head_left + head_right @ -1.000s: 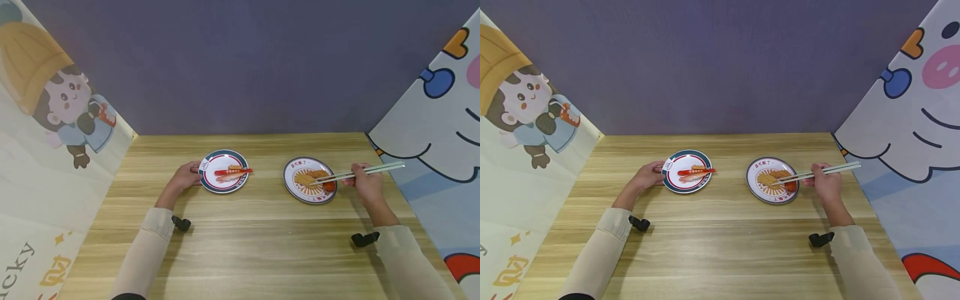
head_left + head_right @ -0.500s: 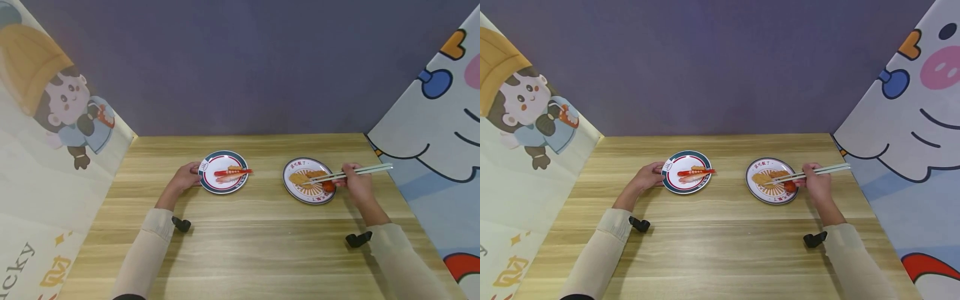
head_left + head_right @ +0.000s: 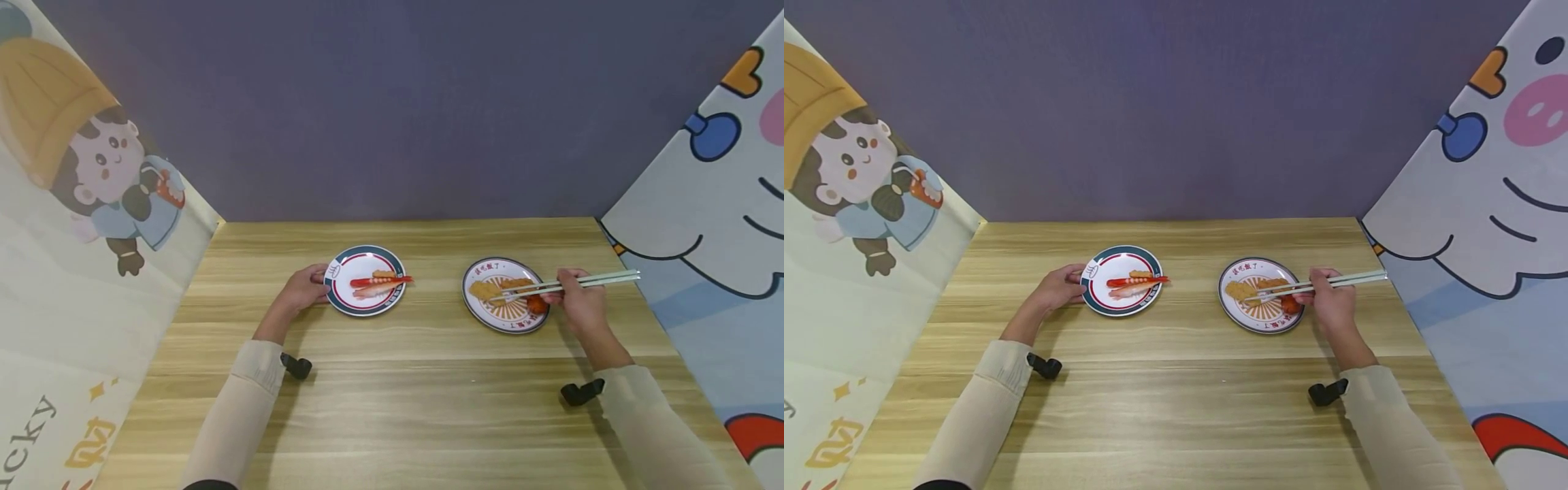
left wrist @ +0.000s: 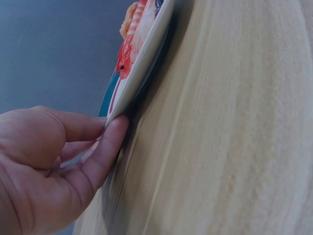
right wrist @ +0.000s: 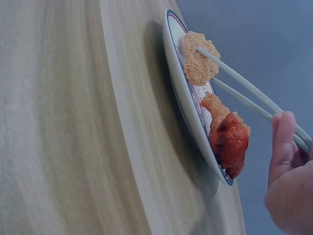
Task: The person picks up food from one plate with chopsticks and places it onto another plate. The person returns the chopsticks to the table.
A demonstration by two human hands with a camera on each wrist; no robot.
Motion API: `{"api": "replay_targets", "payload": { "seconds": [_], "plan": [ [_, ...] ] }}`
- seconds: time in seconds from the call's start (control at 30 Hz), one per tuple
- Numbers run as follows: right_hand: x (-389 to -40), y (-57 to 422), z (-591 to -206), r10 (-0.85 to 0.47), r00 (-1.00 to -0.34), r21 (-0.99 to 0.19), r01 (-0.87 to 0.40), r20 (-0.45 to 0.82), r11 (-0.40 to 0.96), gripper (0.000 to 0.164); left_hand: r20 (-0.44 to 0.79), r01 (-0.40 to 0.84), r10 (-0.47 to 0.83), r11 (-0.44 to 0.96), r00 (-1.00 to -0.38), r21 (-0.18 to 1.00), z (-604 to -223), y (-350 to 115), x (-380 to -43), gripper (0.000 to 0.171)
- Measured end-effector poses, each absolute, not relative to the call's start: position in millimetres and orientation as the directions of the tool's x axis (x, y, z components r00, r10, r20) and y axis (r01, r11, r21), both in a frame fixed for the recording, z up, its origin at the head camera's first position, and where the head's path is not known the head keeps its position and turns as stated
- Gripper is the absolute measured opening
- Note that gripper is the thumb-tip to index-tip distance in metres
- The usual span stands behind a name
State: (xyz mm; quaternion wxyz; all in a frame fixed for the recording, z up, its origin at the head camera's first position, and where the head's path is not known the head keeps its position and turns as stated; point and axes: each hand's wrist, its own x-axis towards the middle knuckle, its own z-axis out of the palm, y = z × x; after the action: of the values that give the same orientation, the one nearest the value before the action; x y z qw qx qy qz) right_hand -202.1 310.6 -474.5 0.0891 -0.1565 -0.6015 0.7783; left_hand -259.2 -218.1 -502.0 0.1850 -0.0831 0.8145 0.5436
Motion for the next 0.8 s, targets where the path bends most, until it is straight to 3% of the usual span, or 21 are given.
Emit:
{"api": "replay_targets", "payload": {
  "seconds": [0.3, 0.8],
  "plan": [
    [-203.0, 313.6, -472.4, 0.344, -0.928, -0.941, 0.022, -0.146, -0.339, 0.018, -0.389, -0.330, 0.071, 0.405, -0.918, 0.853, -498.5, -217.7, -260.2, 0.061],
    [-213.1, 305.1, -471.2, 0.403, -0.898, -0.945, 0.038, -0.175, -0.325, 0.013, -0.391, -0.332, 0.070, 0.408, -0.918, 0.851, -501.3, -218.6, -260.4, 0.060]
  ]
}}
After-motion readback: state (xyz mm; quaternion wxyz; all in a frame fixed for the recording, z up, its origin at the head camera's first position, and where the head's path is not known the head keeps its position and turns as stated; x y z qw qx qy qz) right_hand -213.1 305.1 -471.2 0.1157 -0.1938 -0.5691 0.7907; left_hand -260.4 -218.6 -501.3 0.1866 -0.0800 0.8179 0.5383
